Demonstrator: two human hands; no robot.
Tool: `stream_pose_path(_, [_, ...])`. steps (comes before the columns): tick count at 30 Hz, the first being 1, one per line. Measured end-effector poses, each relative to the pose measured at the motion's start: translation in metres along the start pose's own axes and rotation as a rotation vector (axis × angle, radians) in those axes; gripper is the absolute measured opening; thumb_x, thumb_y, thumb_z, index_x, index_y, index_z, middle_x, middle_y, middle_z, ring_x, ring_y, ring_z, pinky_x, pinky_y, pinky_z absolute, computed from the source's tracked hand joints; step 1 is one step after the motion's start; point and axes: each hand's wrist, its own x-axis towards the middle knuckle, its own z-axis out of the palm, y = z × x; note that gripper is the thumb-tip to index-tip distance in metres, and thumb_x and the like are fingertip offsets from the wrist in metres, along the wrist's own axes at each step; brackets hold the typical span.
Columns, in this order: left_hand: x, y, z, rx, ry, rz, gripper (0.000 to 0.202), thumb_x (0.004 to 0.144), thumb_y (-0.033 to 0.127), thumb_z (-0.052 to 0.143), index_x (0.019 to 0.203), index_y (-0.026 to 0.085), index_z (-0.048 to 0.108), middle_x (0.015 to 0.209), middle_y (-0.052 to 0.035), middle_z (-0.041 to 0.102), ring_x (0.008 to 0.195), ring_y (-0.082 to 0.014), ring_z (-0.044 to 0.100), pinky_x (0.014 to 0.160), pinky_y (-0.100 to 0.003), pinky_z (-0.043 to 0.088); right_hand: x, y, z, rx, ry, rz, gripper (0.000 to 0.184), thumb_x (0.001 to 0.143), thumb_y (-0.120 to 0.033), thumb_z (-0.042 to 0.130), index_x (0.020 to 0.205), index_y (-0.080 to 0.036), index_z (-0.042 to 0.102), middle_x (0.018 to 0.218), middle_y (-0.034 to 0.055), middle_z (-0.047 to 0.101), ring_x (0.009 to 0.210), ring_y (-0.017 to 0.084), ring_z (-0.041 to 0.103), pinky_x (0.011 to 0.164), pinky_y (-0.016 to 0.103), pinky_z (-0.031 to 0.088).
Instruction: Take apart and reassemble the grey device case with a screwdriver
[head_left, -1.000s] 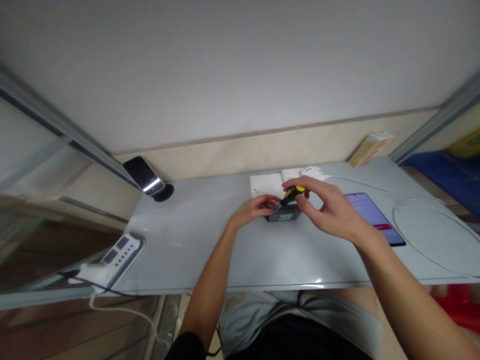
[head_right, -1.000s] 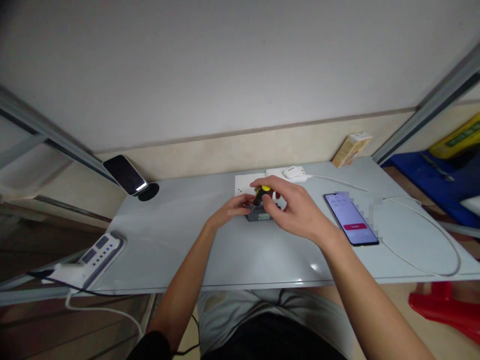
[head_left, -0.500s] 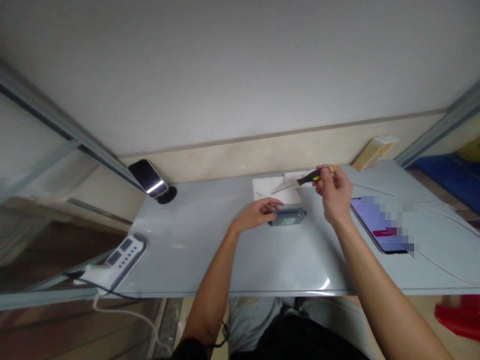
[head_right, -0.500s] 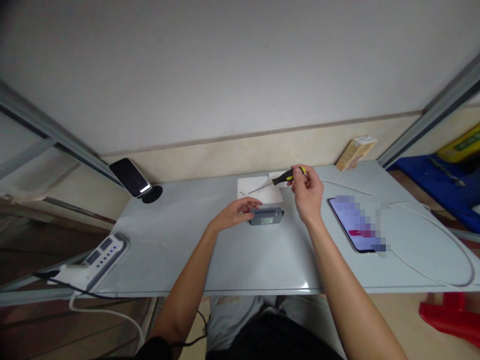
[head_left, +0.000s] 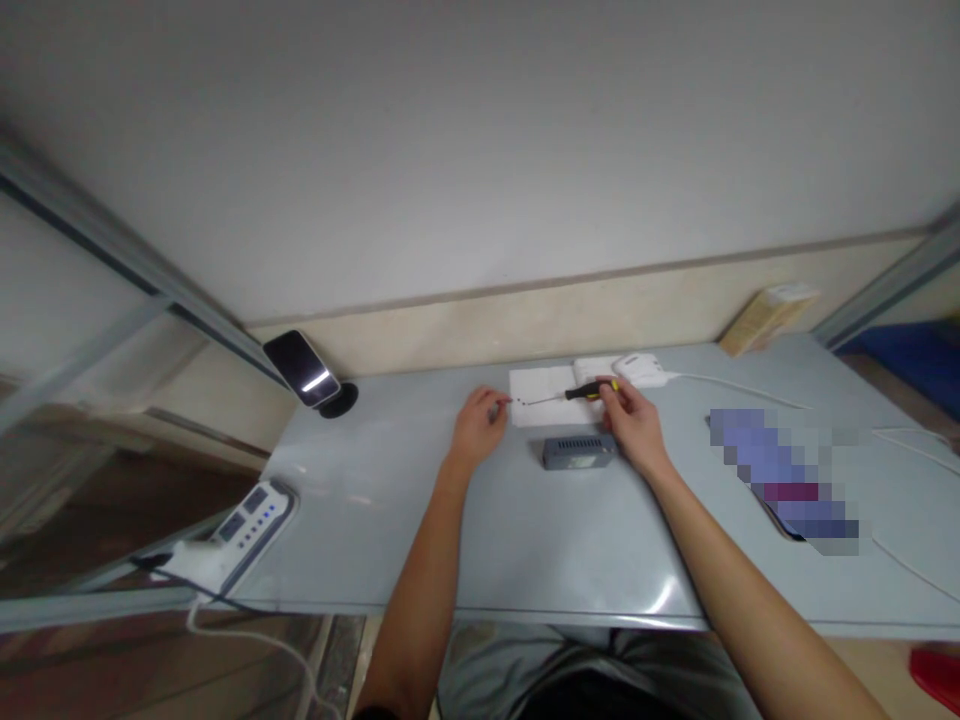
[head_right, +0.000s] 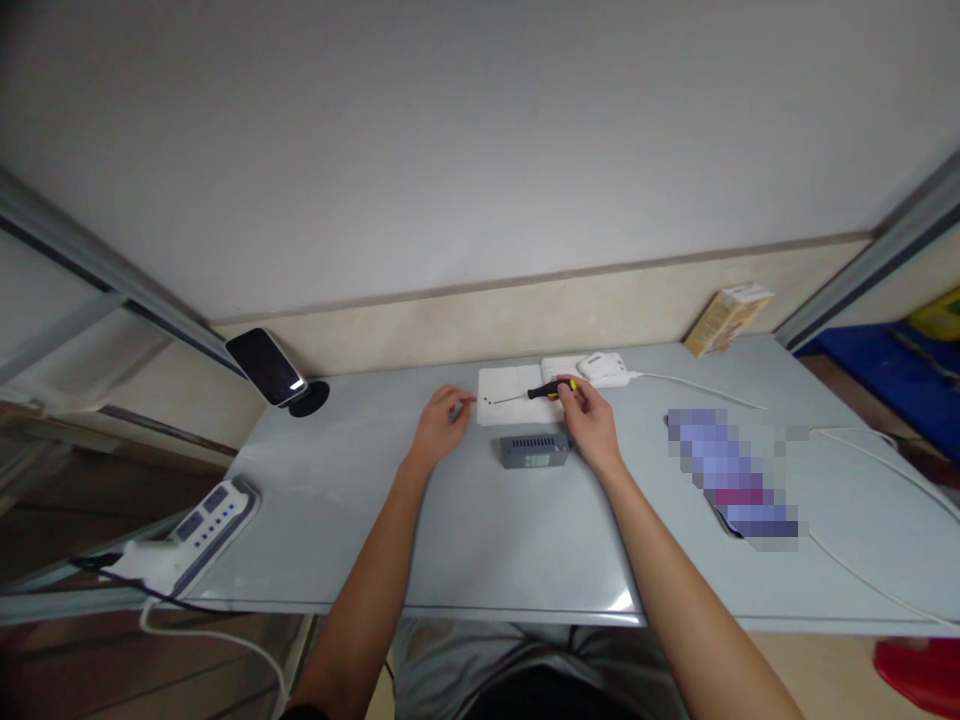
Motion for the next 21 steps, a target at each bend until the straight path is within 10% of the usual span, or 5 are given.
stream_pose_path(21, [0.0003, 0.0006, 0.0072, 0.012, -0.138, -0.061, 0.015, 0.096, 0.028, 0.063, 0.098, 0.021, 0.076, 0.088, -0.0037, 0.067, 0.088, -0.018, 0.061, 0.085, -0.03, 0.049, -0.0059, -0.0056, -0.001, 0.113, -0.089, -0.022, 0.053, 0.079, -0.059, 0.07, 0.113, -0.017, 0.068, 0.078, 0.003, 0.069, 0.053, 0.011, 0.048, 0.049, 0.025, 0.039])
